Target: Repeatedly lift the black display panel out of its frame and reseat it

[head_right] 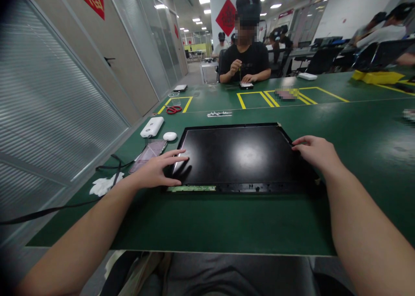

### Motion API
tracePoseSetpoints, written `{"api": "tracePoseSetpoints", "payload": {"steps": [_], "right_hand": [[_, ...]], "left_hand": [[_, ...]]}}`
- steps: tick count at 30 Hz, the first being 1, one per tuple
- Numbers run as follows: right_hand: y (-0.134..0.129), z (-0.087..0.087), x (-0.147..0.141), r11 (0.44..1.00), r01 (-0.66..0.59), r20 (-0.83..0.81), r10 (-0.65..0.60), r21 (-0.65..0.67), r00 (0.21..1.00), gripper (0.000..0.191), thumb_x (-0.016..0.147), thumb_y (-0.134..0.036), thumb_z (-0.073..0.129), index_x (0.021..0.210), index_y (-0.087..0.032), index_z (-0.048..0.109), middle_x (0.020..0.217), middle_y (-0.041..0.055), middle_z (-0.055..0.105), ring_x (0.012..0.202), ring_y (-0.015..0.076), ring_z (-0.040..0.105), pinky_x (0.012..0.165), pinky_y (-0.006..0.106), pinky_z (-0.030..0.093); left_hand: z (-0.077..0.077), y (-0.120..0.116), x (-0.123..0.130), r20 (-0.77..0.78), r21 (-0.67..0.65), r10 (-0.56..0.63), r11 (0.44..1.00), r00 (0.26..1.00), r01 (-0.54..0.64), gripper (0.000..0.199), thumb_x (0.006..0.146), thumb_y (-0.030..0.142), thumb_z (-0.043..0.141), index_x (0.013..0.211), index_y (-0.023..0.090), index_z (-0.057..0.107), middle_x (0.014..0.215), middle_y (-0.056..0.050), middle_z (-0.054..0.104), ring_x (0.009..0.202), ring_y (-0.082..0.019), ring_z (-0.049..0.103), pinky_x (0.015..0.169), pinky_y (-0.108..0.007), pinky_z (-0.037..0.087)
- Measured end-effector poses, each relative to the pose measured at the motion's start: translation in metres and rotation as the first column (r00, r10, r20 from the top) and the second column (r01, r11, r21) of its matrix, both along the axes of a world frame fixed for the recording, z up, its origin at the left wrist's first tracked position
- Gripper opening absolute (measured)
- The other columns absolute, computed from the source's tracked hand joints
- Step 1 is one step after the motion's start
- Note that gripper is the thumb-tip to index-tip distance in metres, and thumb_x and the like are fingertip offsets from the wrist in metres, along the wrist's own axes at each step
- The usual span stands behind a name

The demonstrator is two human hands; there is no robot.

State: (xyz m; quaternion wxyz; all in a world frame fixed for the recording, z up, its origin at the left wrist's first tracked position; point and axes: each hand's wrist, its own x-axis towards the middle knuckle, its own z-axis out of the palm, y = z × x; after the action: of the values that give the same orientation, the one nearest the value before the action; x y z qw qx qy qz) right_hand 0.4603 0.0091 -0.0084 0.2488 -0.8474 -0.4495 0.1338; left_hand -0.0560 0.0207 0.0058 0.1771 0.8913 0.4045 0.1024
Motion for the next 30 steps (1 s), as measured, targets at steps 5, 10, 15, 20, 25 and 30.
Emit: {"api": "tracePoseSetpoints", "payload": {"steps": [5,10,15,20,25,30], "right_hand": [[0.001,0.001,-0.002,1.000,-0.030,0.086,0.031,-0.009,0.996,0.021,0.072,-0.033,0.063,0.086,-0.025,0.076,0.081,0.0031,0.073,0.071,0.0205,0.064,0.073,0.036,0.048],[0.003,0.004,-0.002,0.998,-0.023,0.091,0.029,-0.063,0.995,0.024,0.072,-0.035,0.066,0.090,-0.026,0.077,0.081,0.0030,0.072,0.072,0.0211,0.064,0.073,0.036,0.047],[0.003,0.006,-0.004,0.997,-0.020,0.069,0.025,-0.071,0.997,0.024,0.074,-0.033,0.063,0.092,-0.025,0.077,0.083,0.0034,0.072,0.072,0.0204,0.064,0.072,0.035,0.047],[0.001,0.008,-0.007,0.999,-0.009,0.039,0.011,-0.042,0.999,0.024,0.071,-0.031,0.066,0.091,-0.024,0.076,0.075,0.0031,0.070,0.069,0.0203,0.063,0.069,0.034,0.047],[-0.003,0.010,-0.011,1.000,0.021,-0.024,-0.021,-0.015,0.999,0.025,0.069,-0.029,0.066,0.092,-0.023,0.075,0.070,0.0023,0.068,0.064,0.0186,0.061,0.070,0.033,0.048],[-0.004,0.010,-0.011,1.000,0.022,-0.068,-0.022,-0.001,0.997,0.026,0.067,-0.030,0.067,0.090,-0.022,0.074,0.070,0.0026,0.068,0.062,0.0182,0.060,0.068,0.033,0.048]], "left_hand": [[0.000,0.000,0.002,-0.038,0.022,-0.004,1.000,0.999,0.005,0.077,0.075,0.050,0.081,0.145,0.026,0.057,0.162,-0.012,0.041,0.140,-0.036,0.051,0.114,-0.050,0.042],[0.000,0.000,0.003,-0.049,0.043,-0.015,0.999,0.999,0.017,0.075,0.076,0.047,0.080,0.144,0.025,0.058,0.162,-0.013,0.042,0.139,-0.036,0.051,0.113,-0.049,0.043],[-0.001,0.000,0.003,-0.085,0.056,-0.008,0.998,0.996,0.012,0.074,0.076,0.046,0.080,0.143,0.027,0.058,0.162,-0.012,0.042,0.138,-0.036,0.053,0.111,-0.050,0.045],[0.000,-0.001,0.004,-0.109,0.057,-0.010,0.998,0.994,0.017,0.071,0.078,0.044,0.078,0.143,0.026,0.058,0.163,-0.012,0.040,0.139,-0.035,0.052,0.112,-0.049,0.044],[0.001,-0.001,0.005,-0.108,0.053,-0.010,0.998,0.994,0.015,0.068,0.078,0.042,0.078,0.141,0.026,0.060,0.164,-0.011,0.040,0.139,-0.034,0.053,0.114,-0.046,0.043],[0.000,-0.001,0.005,-0.092,0.043,-0.011,0.999,0.996,0.015,0.065,0.078,0.042,0.077,0.139,0.026,0.061,0.163,-0.011,0.040,0.138,-0.034,0.053,0.114,-0.045,0.042]]}}
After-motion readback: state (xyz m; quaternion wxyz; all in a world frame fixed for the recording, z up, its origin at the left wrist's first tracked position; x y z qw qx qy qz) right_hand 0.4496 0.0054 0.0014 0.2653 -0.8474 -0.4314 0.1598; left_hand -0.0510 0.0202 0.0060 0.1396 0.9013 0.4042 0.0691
